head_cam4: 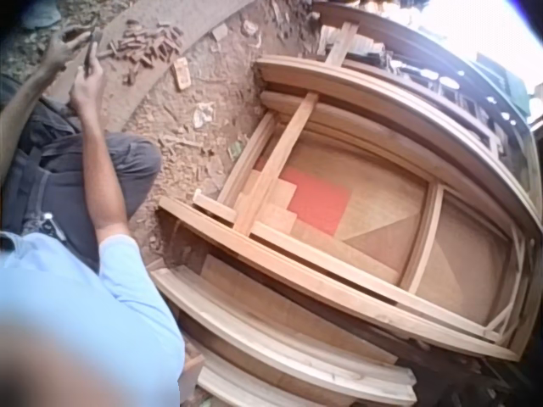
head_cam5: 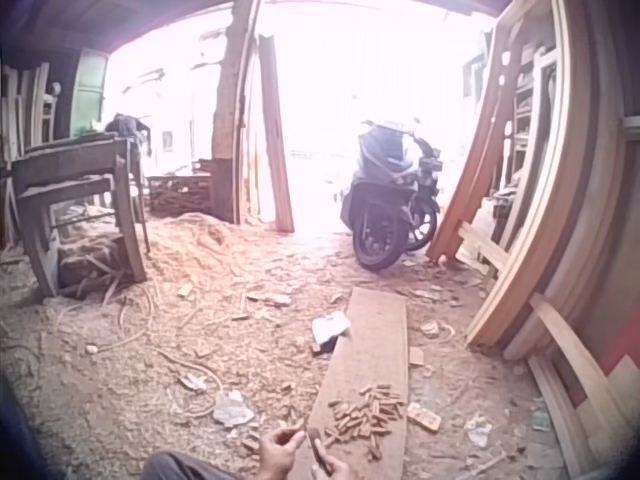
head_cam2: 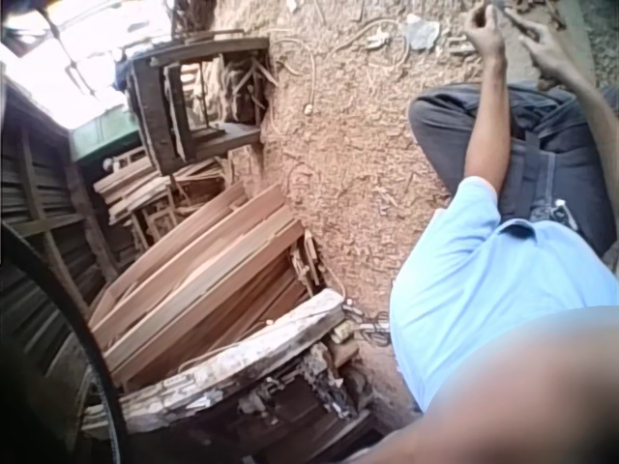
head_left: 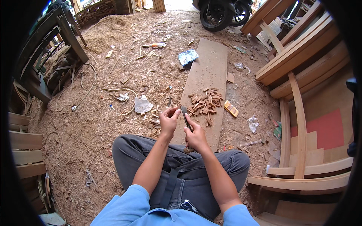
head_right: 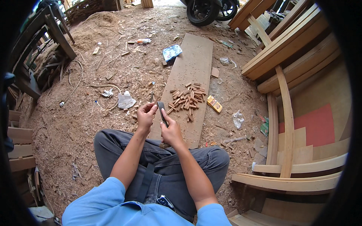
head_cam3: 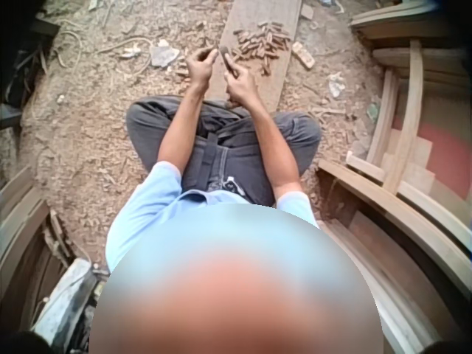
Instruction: The person sits on the floor and uses a knife to shave and shape small wooden pieces. They repeatedly pick up pieces, pare them with the blade, and place them back on a board.
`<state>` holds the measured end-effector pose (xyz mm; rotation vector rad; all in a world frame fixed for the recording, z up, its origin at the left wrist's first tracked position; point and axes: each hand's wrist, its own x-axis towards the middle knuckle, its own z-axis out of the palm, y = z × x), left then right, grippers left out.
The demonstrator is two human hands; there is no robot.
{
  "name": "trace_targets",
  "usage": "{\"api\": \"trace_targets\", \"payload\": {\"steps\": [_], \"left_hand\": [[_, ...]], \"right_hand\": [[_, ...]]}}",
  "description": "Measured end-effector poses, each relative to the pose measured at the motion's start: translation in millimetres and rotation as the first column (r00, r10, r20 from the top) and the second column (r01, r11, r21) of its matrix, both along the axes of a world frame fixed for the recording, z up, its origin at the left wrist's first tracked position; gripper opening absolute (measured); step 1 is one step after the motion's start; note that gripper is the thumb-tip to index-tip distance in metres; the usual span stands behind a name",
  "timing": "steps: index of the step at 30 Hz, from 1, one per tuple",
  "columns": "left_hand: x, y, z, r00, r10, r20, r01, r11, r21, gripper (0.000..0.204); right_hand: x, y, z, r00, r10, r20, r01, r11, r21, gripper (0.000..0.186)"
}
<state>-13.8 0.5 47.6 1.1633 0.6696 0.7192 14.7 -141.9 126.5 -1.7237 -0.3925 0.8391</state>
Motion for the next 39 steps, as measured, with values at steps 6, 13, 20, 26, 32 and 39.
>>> {"api": "trace_targets", "payload": {"steps": [6,13,20,26,32,39], "left_hand": [[-3.2,4.1,-2.4,0.999,0.015,0.035,-0.011,0.994,-0.108,0.011],[-5.9,3.2,4.5,0.999,-0.022,0.036,0.025,0.997,-0.069,0.011],[-3.2,2.1,-2.5,0.997,-0.064,0.034,0.067,0.993,-0.100,0.011],[-9.1,3.5,1.2,0.998,-0.037,0.054,0.049,0.972,-0.228,0.011],[-5.1,4.5,1.5,0.989,-0.103,0.110,0.130,0.952,-0.277,0.013],[-11.7,5.5,-5.0,0.979,-0.089,0.181,0.157,0.900,-0.407,0.012]], "right_hand": [[-0.6,-2.8,2.9,0.994,0.105,0.017,-0.105,0.994,-0.016,0.058],[-1.6,-5.2,8.3,0.996,0.074,-0.059,-0.075,0.997,-0.020,0.058],[1.1,-0.9,-0.9,0.998,0.055,0.039,-0.054,0.998,-0.031,0.058],[0.5,-4.2,0.9,0.991,0.105,-0.080,-0.105,0.994,0.005,0.059],[3.7,-2.6,-2.8,0.992,0.055,-0.113,-0.051,0.998,0.032,0.059],[0.1,-4.8,-4.2,0.985,0.099,-0.140,-0.099,0.995,0.012,0.061]]}}
